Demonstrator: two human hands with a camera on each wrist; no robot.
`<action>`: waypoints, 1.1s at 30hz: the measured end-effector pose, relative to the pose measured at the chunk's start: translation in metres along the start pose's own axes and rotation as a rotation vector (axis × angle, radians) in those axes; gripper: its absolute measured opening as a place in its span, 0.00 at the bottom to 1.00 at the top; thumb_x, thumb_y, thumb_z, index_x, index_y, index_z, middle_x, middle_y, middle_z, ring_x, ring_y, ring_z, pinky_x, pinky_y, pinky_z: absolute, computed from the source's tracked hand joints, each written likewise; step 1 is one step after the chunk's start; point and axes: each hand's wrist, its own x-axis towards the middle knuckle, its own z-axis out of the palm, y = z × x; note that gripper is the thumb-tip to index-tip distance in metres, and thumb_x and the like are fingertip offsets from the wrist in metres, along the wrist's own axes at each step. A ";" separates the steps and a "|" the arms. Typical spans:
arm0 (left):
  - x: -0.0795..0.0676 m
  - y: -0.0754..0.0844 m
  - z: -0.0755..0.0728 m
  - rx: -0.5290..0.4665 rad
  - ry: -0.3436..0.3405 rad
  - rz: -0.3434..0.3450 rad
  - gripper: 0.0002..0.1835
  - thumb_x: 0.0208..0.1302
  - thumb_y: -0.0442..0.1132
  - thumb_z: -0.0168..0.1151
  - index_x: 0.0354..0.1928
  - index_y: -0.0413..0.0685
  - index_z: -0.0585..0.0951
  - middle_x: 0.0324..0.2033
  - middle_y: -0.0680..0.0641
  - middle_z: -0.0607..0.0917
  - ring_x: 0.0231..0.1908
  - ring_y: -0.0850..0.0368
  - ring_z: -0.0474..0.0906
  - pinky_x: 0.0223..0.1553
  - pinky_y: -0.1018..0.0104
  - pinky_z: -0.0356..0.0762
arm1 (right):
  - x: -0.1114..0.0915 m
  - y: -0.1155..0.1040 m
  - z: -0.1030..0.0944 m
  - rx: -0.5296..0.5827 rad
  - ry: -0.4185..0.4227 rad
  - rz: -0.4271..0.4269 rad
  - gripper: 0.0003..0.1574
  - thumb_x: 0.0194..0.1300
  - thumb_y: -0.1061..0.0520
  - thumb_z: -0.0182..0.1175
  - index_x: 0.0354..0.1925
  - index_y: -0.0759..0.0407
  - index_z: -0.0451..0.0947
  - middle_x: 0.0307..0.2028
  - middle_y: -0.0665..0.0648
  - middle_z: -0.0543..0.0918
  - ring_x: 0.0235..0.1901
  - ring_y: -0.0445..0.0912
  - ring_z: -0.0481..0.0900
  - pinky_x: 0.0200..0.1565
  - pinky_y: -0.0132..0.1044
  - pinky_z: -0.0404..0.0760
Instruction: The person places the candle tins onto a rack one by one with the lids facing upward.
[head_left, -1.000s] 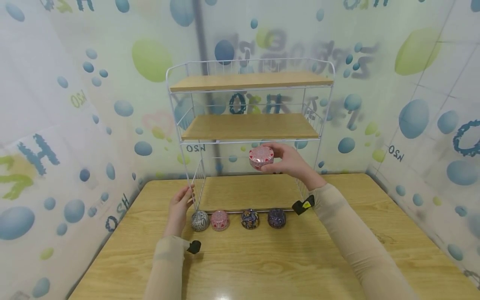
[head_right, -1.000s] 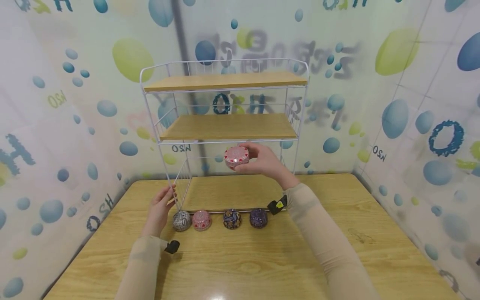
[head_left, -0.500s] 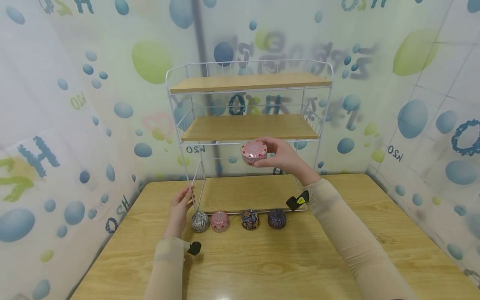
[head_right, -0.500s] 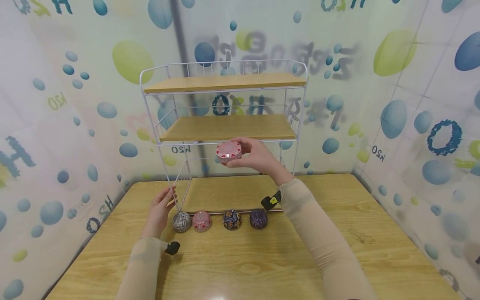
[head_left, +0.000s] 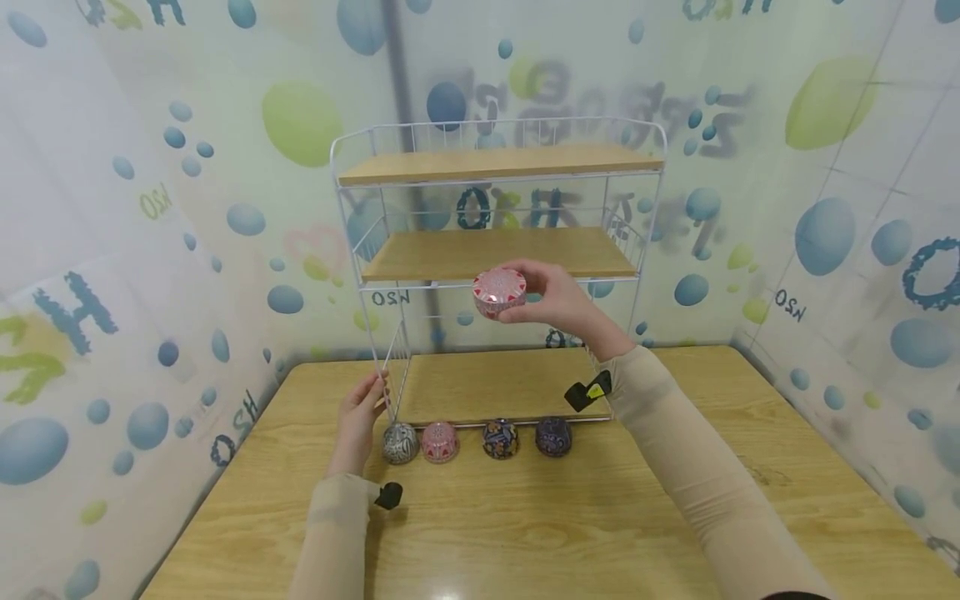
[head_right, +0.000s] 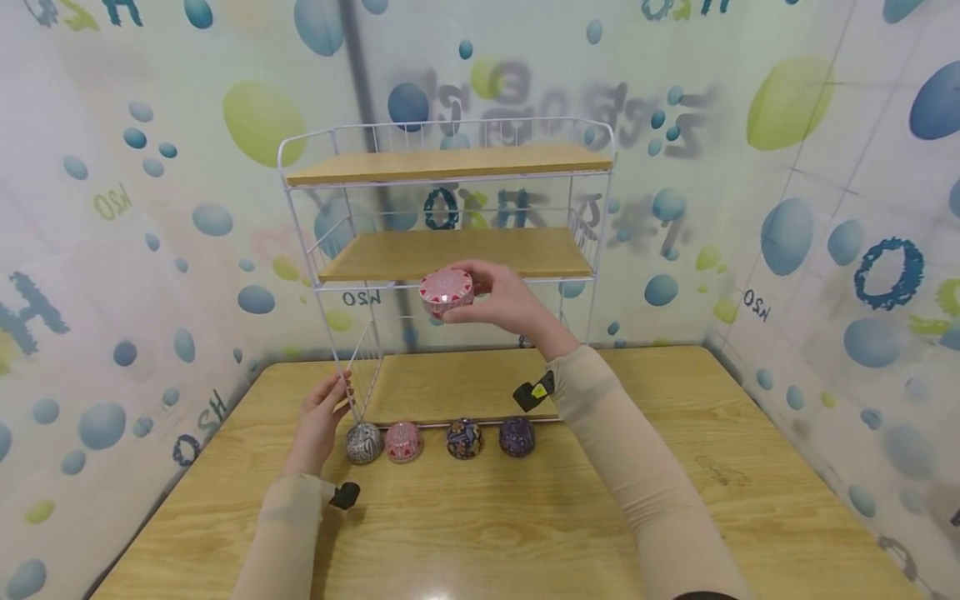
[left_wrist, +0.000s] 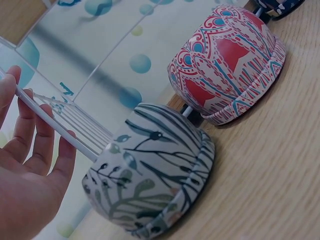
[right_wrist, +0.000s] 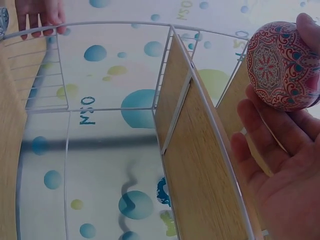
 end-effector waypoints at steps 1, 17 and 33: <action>0.000 0.000 0.000 -0.003 0.000 -0.003 0.20 0.71 0.43 0.56 0.57 0.37 0.77 0.45 0.46 0.79 0.43 0.60 0.73 0.59 0.50 0.69 | 0.001 -0.002 0.000 -0.003 0.000 -0.004 0.37 0.53 0.63 0.72 0.61 0.64 0.72 0.51 0.59 0.79 0.50 0.50 0.77 0.52 0.46 0.75; -0.002 0.002 0.001 -0.016 0.004 -0.017 0.17 0.72 0.42 0.56 0.55 0.40 0.78 0.46 0.45 0.78 0.43 0.60 0.73 0.60 0.47 0.66 | 0.014 -0.019 -0.002 0.024 0.029 -0.030 0.37 0.52 0.67 0.71 0.60 0.68 0.71 0.51 0.62 0.79 0.48 0.51 0.78 0.50 0.44 0.77; -0.003 0.003 0.002 0.000 -0.012 0.001 0.21 0.72 0.43 0.55 0.58 0.34 0.75 0.41 0.52 0.77 0.43 0.61 0.72 0.58 0.51 0.69 | 0.032 -0.029 -0.003 0.046 0.049 0.001 0.38 0.52 0.66 0.72 0.61 0.66 0.72 0.51 0.61 0.79 0.49 0.52 0.78 0.50 0.43 0.78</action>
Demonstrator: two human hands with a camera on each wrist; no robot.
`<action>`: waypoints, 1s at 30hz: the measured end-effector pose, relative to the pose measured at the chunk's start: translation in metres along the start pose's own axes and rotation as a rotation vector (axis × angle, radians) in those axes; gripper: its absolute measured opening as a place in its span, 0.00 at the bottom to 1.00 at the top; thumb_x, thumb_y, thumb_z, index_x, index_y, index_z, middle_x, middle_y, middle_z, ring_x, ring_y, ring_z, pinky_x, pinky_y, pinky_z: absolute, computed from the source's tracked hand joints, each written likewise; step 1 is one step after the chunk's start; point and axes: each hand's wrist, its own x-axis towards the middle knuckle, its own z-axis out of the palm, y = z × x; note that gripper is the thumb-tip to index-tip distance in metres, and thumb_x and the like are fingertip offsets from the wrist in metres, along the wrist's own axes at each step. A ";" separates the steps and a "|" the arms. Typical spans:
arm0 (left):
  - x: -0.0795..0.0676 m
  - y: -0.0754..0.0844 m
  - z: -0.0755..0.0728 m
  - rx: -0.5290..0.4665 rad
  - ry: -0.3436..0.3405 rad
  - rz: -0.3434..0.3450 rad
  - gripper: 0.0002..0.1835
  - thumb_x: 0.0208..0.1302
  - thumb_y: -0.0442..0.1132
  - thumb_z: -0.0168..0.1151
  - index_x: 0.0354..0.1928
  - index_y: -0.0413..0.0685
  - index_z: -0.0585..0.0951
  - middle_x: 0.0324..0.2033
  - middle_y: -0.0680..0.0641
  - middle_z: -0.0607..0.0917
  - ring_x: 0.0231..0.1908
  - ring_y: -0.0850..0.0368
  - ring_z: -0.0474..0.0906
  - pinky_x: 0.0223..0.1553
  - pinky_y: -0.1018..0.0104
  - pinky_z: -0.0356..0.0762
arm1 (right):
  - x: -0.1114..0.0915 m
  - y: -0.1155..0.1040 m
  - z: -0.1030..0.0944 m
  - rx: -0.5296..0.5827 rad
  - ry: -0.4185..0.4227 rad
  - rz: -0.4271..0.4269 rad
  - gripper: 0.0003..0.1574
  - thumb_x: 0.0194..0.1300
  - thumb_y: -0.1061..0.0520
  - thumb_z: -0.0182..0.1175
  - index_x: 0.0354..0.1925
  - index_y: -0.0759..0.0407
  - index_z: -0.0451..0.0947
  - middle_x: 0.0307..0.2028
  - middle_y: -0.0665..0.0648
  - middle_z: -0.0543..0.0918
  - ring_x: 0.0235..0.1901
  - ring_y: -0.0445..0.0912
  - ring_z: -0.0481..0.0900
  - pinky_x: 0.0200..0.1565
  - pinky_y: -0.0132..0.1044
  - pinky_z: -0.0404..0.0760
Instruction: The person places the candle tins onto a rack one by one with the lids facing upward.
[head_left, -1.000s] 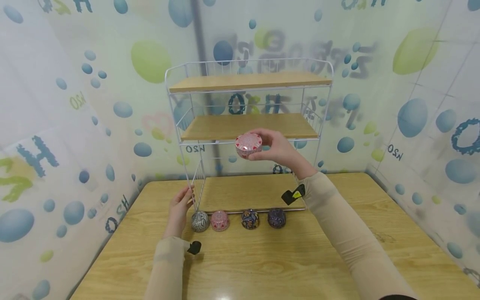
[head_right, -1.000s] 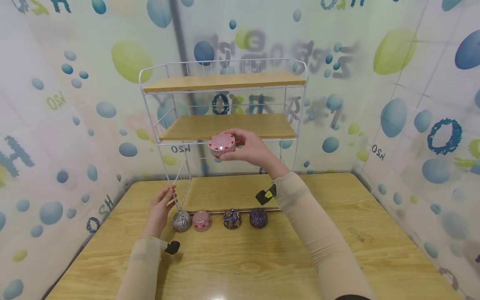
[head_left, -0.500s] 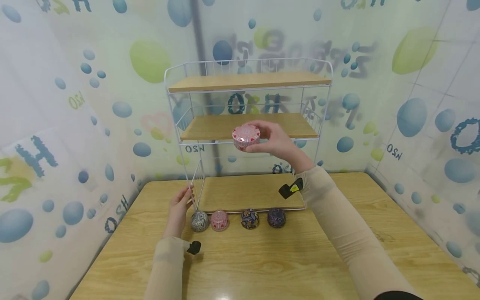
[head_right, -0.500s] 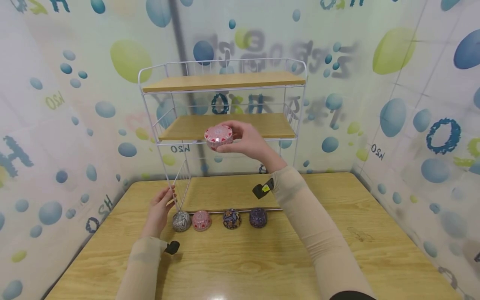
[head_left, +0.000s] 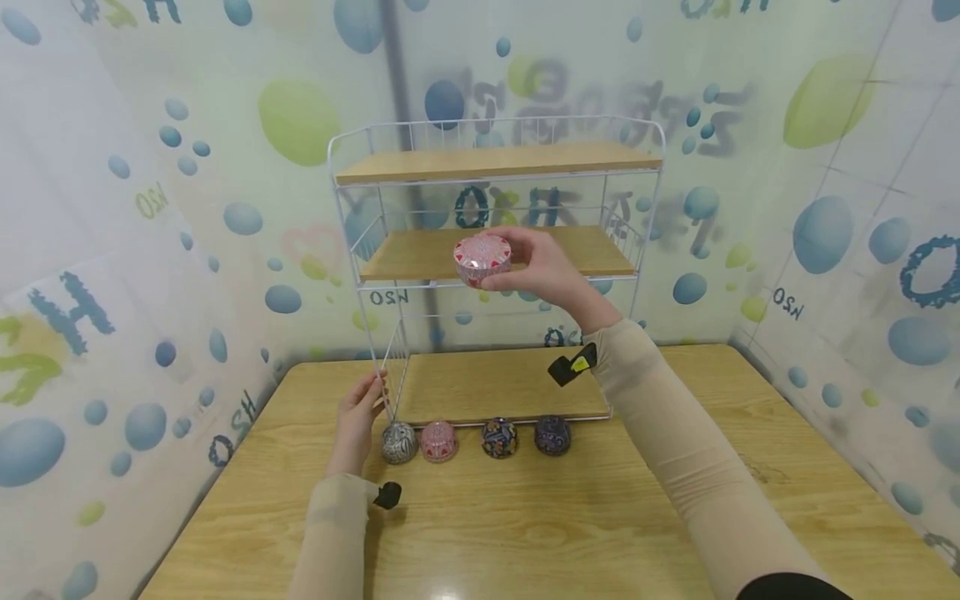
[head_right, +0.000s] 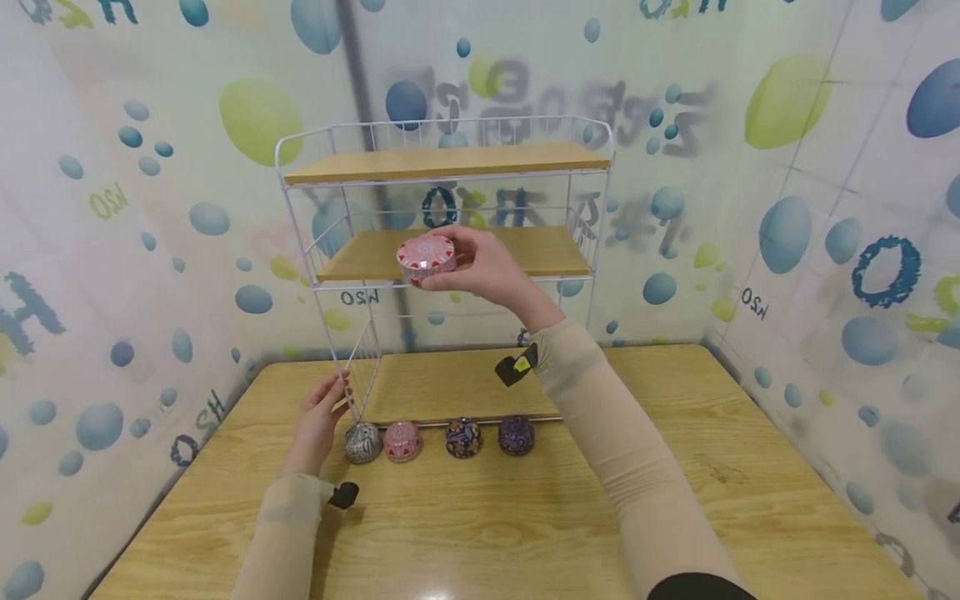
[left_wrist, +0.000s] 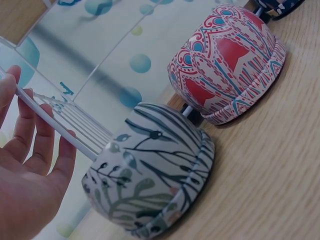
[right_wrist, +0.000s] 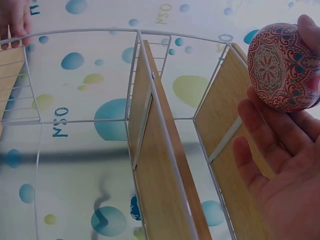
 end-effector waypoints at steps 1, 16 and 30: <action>0.000 0.000 0.000 0.005 -0.001 0.003 0.21 0.72 0.43 0.55 0.58 0.35 0.75 0.41 0.51 0.77 0.43 0.61 0.72 0.58 0.51 0.69 | 0.001 -0.002 0.000 -0.002 0.000 0.000 0.38 0.52 0.66 0.72 0.61 0.66 0.72 0.52 0.61 0.79 0.49 0.52 0.78 0.50 0.43 0.78; 0.000 -0.001 -0.001 0.007 -0.006 -0.012 0.22 0.72 0.44 0.55 0.59 0.33 0.73 0.40 0.56 0.78 0.44 0.60 0.72 0.58 0.53 0.70 | 0.018 -0.015 0.000 -0.003 0.006 -0.025 0.38 0.52 0.61 0.73 0.61 0.62 0.73 0.51 0.58 0.79 0.49 0.50 0.79 0.49 0.43 0.78; 0.000 0.000 -0.001 -0.026 0.011 -0.021 0.17 0.72 0.40 0.55 0.56 0.38 0.78 0.44 0.51 0.79 0.43 0.60 0.73 0.59 0.51 0.67 | 0.032 -0.022 0.002 0.020 0.007 -0.020 0.35 0.53 0.65 0.72 0.59 0.64 0.73 0.51 0.60 0.78 0.49 0.51 0.78 0.51 0.42 0.78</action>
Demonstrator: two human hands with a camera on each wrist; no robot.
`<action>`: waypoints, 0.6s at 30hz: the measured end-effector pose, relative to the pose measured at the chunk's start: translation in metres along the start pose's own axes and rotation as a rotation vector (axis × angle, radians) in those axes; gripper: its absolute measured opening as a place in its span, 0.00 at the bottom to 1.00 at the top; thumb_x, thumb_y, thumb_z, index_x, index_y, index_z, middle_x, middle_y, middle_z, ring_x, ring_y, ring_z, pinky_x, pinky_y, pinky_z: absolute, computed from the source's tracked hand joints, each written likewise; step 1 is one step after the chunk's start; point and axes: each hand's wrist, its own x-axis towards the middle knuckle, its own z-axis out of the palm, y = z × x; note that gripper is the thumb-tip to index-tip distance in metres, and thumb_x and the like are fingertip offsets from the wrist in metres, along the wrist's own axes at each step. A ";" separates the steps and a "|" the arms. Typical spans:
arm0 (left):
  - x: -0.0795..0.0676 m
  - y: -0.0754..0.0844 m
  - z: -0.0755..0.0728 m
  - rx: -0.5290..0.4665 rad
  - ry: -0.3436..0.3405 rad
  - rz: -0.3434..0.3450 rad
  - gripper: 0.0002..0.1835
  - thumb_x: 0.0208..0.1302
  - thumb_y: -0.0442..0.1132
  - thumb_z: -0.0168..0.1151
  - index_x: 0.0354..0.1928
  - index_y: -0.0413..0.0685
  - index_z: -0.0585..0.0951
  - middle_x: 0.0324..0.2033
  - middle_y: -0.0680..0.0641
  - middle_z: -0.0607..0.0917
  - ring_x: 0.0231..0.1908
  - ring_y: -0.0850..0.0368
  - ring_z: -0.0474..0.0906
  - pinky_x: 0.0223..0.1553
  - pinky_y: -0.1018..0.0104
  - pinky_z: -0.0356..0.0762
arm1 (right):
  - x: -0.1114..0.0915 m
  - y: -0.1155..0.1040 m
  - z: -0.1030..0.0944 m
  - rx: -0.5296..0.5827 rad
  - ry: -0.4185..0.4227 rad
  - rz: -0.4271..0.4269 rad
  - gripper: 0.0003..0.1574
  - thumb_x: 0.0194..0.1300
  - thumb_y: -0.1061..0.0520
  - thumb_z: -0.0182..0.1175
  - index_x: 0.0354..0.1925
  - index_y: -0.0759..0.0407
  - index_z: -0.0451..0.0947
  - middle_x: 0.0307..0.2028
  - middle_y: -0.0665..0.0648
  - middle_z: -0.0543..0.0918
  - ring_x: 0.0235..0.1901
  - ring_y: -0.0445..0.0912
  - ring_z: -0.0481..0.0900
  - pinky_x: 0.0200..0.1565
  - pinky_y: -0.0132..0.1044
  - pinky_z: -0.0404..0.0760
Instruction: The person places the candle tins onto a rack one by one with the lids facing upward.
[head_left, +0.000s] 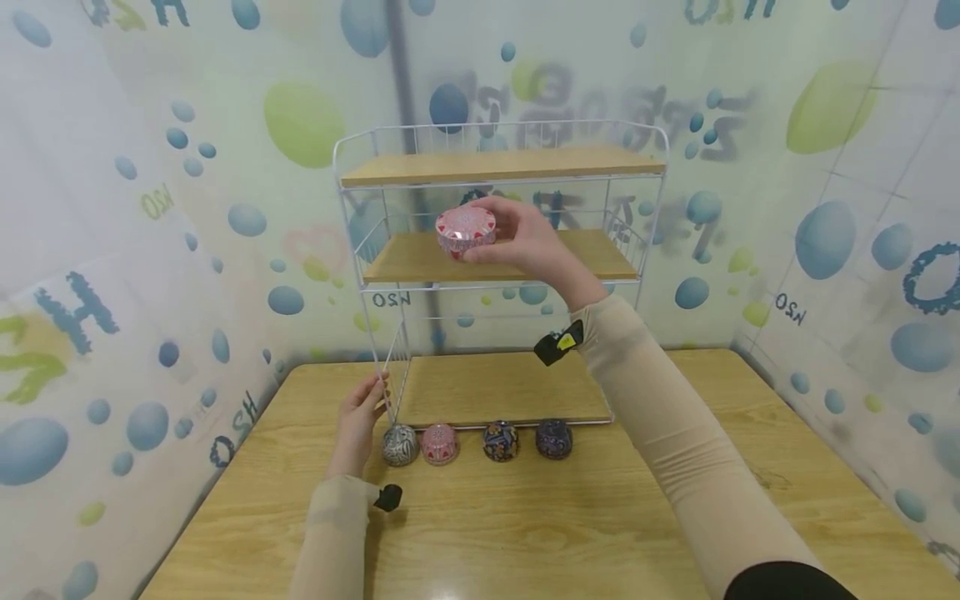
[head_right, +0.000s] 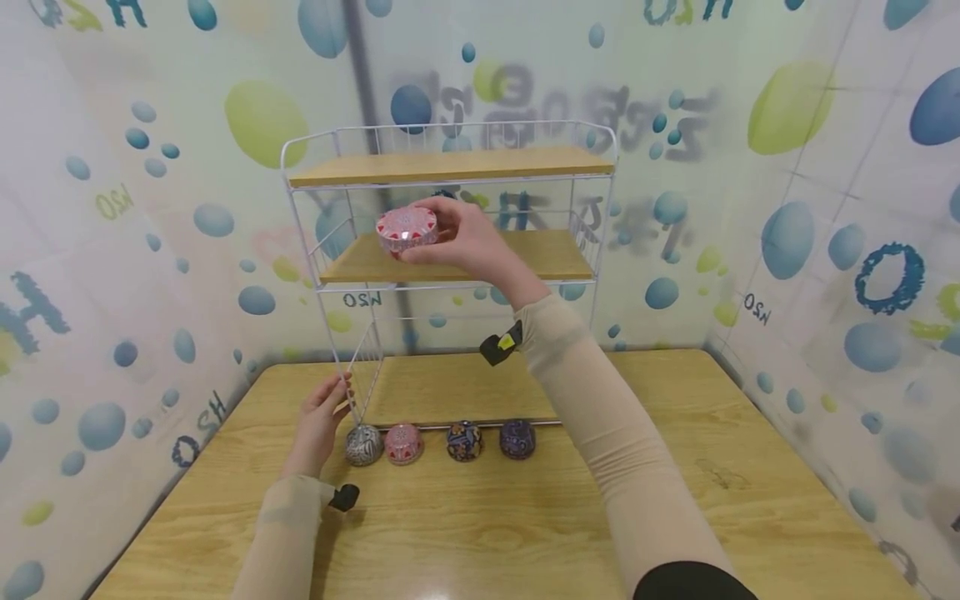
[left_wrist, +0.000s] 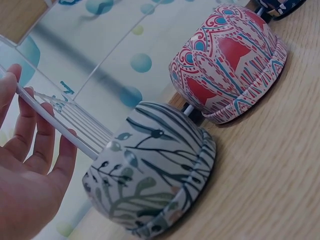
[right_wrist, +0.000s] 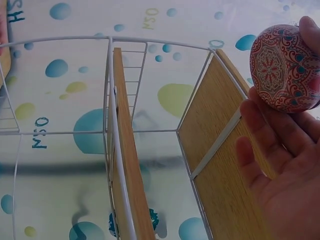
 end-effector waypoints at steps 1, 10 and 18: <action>0.000 0.000 -0.001 -0.007 -0.002 -0.002 0.17 0.73 0.40 0.54 0.57 0.37 0.77 0.44 0.51 0.79 0.44 0.60 0.73 0.59 0.51 0.67 | 0.001 -0.001 0.000 0.003 0.001 0.003 0.35 0.53 0.65 0.72 0.59 0.64 0.73 0.51 0.60 0.79 0.49 0.51 0.78 0.50 0.42 0.78; 0.004 -0.001 -0.002 -0.010 -0.008 0.011 0.10 0.72 0.40 0.56 0.48 0.49 0.82 0.41 0.54 0.79 0.43 0.60 0.73 0.58 0.51 0.68 | 0.010 -0.014 -0.001 -0.008 0.010 0.010 0.37 0.52 0.64 0.73 0.60 0.62 0.73 0.50 0.58 0.80 0.48 0.51 0.80 0.47 0.42 0.79; 0.002 -0.002 -0.003 -0.006 -0.023 0.017 0.08 0.71 0.43 0.58 0.46 0.54 0.83 0.43 0.53 0.79 0.44 0.60 0.73 0.57 0.54 0.70 | 0.015 -0.020 -0.001 0.018 0.006 -0.001 0.37 0.52 0.66 0.72 0.60 0.65 0.72 0.51 0.60 0.79 0.48 0.51 0.79 0.48 0.40 0.78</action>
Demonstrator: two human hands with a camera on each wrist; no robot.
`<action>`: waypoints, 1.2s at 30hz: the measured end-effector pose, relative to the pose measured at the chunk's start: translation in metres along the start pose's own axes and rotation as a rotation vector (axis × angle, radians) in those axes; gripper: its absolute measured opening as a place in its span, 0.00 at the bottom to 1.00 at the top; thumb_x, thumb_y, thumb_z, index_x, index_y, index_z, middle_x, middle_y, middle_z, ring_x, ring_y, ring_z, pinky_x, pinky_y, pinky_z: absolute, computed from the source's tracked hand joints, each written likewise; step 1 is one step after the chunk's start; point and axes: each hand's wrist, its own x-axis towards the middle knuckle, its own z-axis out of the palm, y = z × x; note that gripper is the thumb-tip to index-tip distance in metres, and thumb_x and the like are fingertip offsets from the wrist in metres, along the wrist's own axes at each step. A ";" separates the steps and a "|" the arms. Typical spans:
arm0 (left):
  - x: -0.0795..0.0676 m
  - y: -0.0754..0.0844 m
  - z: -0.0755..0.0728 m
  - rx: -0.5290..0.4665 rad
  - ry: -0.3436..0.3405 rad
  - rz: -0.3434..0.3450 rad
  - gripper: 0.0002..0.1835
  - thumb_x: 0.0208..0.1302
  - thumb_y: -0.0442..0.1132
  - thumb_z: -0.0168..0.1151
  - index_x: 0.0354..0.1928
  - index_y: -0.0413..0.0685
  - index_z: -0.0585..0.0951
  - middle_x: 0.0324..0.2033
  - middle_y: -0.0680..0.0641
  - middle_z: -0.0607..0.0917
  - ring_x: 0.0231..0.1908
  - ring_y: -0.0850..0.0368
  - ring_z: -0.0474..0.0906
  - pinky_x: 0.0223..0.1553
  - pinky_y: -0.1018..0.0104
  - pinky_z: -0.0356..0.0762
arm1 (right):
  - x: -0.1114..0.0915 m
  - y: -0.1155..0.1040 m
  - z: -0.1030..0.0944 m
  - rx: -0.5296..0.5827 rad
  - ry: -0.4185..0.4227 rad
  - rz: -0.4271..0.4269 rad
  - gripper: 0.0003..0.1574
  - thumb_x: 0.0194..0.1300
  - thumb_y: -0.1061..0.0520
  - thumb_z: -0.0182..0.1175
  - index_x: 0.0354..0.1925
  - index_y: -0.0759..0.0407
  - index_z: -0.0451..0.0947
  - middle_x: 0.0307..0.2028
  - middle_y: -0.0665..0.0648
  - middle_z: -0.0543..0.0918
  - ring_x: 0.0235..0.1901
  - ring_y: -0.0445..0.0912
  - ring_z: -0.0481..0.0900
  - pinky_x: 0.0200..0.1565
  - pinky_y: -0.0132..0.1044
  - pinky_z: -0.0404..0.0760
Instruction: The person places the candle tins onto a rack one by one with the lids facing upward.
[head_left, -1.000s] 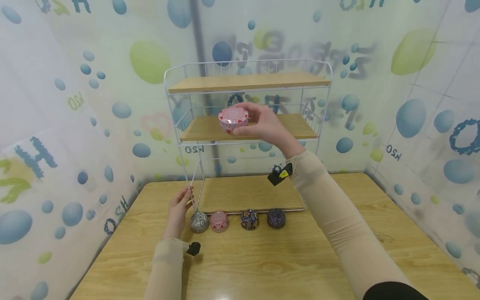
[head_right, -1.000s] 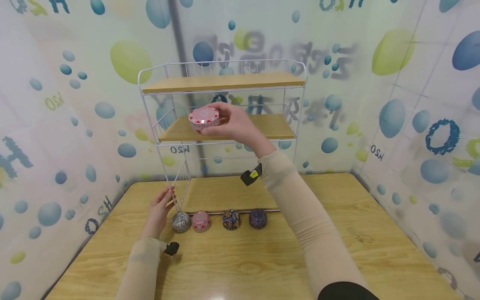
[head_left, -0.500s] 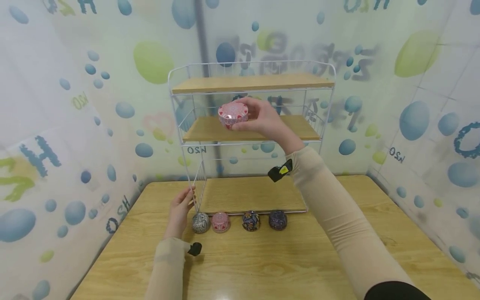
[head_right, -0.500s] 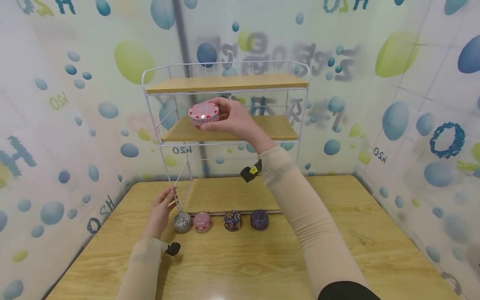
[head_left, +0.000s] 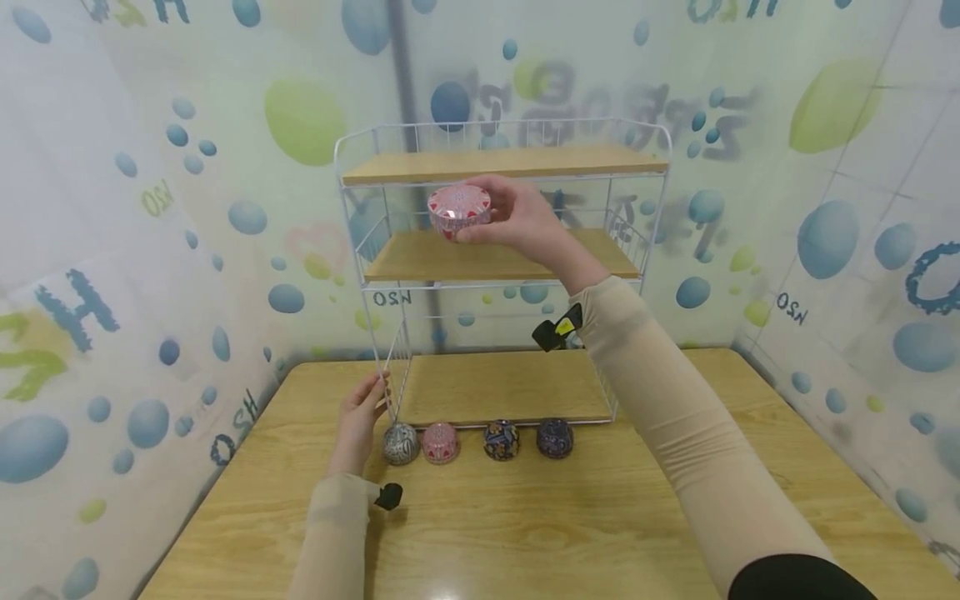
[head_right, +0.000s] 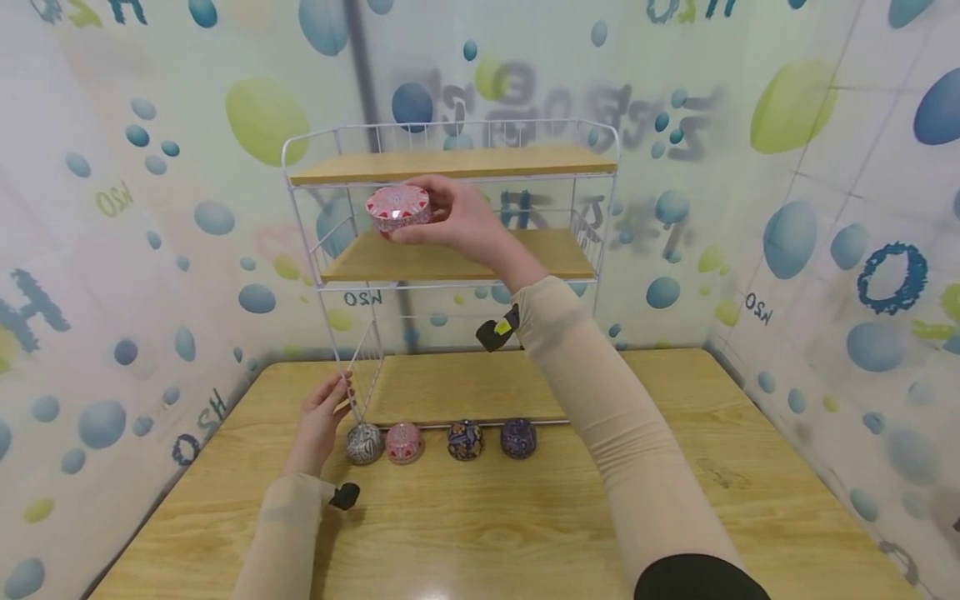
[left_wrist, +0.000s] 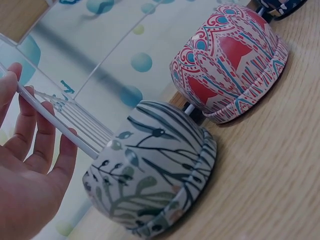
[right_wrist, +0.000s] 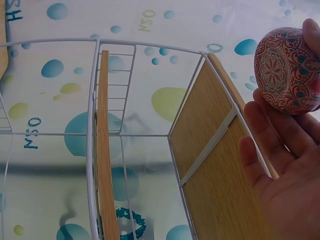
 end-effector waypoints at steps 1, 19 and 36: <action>0.000 0.000 0.000 -0.002 0.001 -0.001 0.08 0.71 0.42 0.58 0.47 0.53 0.83 0.42 0.53 0.79 0.44 0.60 0.73 0.58 0.54 0.69 | 0.000 0.000 0.000 -0.003 0.000 -0.008 0.37 0.52 0.65 0.72 0.60 0.65 0.72 0.51 0.60 0.79 0.48 0.51 0.79 0.48 0.41 0.78; 0.000 0.001 0.001 0.013 -0.013 -0.014 0.24 0.72 0.42 0.56 0.61 0.30 0.71 0.52 0.37 0.73 0.46 0.56 0.72 0.61 0.46 0.64 | 0.017 -0.009 -0.004 0.032 0.008 -0.021 0.36 0.55 0.63 0.71 0.61 0.62 0.72 0.49 0.59 0.80 0.45 0.52 0.80 0.45 0.42 0.80; -0.006 0.013 0.004 0.010 -0.017 -0.032 0.21 0.74 0.36 0.51 0.62 0.28 0.70 0.47 0.46 0.77 0.49 0.52 0.71 0.63 0.45 0.62 | 0.040 -0.025 -0.012 -0.033 0.059 -0.054 0.36 0.53 0.61 0.73 0.60 0.62 0.73 0.48 0.58 0.82 0.47 0.49 0.79 0.48 0.37 0.77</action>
